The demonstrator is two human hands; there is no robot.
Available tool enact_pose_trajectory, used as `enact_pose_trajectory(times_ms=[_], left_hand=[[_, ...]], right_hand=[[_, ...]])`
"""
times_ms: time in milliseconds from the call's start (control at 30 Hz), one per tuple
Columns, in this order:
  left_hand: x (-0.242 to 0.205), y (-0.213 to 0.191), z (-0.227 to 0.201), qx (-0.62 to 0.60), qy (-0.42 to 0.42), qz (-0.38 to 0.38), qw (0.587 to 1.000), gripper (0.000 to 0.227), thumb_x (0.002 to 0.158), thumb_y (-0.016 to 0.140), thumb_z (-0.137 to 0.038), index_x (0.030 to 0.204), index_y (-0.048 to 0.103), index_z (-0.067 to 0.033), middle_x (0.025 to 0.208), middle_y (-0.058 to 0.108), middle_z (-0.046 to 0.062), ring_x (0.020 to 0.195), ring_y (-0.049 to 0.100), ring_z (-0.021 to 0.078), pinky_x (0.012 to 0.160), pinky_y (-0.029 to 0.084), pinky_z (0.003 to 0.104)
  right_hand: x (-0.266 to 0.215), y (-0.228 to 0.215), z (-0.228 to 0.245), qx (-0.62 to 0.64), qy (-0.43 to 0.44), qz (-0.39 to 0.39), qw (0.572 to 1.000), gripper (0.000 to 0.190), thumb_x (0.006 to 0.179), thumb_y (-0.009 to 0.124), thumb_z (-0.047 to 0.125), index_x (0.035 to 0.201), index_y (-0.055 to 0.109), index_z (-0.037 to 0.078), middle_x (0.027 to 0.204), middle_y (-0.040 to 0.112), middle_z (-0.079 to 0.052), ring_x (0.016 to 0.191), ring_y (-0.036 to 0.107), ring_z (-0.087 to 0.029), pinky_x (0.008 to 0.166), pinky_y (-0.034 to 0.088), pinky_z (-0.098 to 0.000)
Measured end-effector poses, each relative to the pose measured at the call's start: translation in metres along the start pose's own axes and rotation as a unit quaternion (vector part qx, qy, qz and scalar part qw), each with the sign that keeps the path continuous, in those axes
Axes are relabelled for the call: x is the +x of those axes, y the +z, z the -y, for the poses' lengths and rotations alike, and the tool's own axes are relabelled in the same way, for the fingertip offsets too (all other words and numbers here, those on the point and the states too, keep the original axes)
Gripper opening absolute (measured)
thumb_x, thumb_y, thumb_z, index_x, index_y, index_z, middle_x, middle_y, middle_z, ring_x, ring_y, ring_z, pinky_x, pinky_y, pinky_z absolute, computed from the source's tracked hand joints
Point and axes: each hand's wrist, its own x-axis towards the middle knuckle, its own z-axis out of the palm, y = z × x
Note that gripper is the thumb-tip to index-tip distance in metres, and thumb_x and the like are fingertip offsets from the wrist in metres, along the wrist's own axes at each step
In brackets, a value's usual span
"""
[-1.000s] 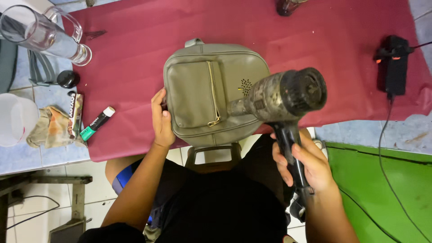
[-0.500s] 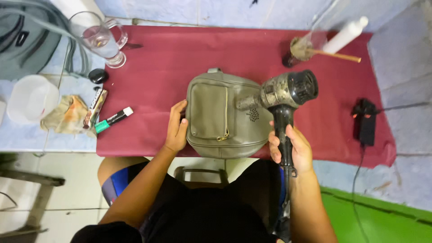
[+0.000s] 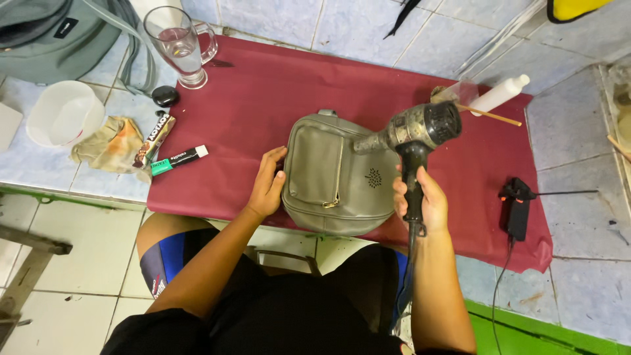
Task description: The person uses a hairdryer to heat a gray bag on a table, then rubs the surface with their hands. They pick up a wooden stick, dip it into a container, and apply a substance to the bag's zipper area. The person then uses the hairdryer again to heat the treated area.
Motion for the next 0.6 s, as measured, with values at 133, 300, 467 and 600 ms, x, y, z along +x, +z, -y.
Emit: enact_pose_trajectory(times_ms=[133, 300, 467, 600], left_hand=[[-0.001, 0.0, 0.0, 0.002, -0.005, 0.004, 1.0, 0.052, 0.108, 0.037, -0.034, 0.148, 0.046, -0.001, 0.145, 0.046, 0.021, 0.141, 0.043, 0.0406, 0.118, 0.034, 0.053], [-0.002, -0.001, -0.001, 0.003, -0.01, 0.012, 1.0, 0.053, 0.108, 0.036, -0.035, 0.148, 0.045, -0.0016, 0.144, 0.045, 0.021, 0.141, 0.043, 0.04, 0.118, 0.034, 0.053], [-0.001, 0.0, 0.003, 0.001, -0.008, 0.008, 1.0, 0.052, 0.108, 0.037, -0.035, 0.147, 0.047, -0.0022, 0.143, 0.047, 0.02, 0.141, 0.044, 0.039, 0.118, 0.034, 0.052], [0.001, -0.001, 0.001, -0.006, -0.013, 0.008, 1.0, 0.052, 0.108, 0.036, -0.035, 0.147, 0.047, -0.0022, 0.144, 0.046, 0.019, 0.141, 0.044, 0.0387, 0.118, 0.034, 0.052]], right_hand=[[0.019, 0.014, 0.008, -0.001, 0.009, -0.018, 1.0, 0.042, 0.108, 0.053, 0.038, 0.123, 0.066, 0.002, 0.078, 0.053, -0.01, 0.047, 0.06, -0.019, 0.038, 0.053, -0.0271], [0.031, 0.024, 0.009, -0.038, -0.006, -0.044, 0.998, 0.04, 0.106, 0.057, 0.037, 0.121, 0.067, 0.001, 0.078, 0.053, -0.011, 0.048, 0.059, -0.021, 0.038, 0.053, -0.0293], [0.031, 0.047, 0.008, -0.137, -0.015, -0.076, 0.988, 0.038, 0.106, 0.059, 0.037, 0.116, 0.06, 0.0, 0.074, 0.053, -0.013, 0.045, 0.059, -0.024, 0.036, 0.053, -0.0334], [0.03, 0.065, 0.005, -0.152, -0.015, -0.066, 0.986, 0.038, 0.105, 0.059, 0.036, 0.117, 0.06, 0.0, 0.073, 0.052, -0.014, 0.044, 0.059, -0.024, 0.035, 0.053, -0.0346]])
